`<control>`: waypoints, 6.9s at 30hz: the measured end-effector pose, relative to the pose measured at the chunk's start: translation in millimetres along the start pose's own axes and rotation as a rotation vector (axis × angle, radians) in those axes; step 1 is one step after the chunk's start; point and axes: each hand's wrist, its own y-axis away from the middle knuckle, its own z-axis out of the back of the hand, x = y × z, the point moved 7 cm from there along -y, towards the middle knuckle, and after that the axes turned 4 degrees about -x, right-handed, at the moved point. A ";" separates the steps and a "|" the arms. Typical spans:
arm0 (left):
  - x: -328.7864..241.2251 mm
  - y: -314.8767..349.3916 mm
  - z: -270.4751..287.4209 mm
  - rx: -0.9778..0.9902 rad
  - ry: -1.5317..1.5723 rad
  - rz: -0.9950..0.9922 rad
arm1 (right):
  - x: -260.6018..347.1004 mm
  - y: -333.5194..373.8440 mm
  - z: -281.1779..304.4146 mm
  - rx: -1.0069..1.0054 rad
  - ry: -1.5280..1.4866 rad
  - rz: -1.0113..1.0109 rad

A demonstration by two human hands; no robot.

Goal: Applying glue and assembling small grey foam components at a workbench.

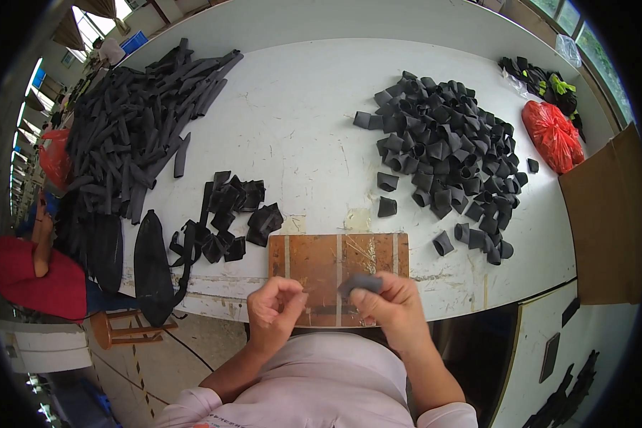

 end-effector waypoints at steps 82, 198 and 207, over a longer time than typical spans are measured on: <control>6.0 18.6 -20.8 0.000 0.068 -0.023 | -12.1 16.6 -33.9 -0.172 0.808 0.705; 13.7 25.4 -35.2 0.436 0.868 0.608 | -55.0 6.2 -19.6 0.285 -0.211 -0.232; 22.8 18.1 -19.0 0.205 0.507 0.363 | 5.0 20.6 -19.0 -0.266 0.830 0.693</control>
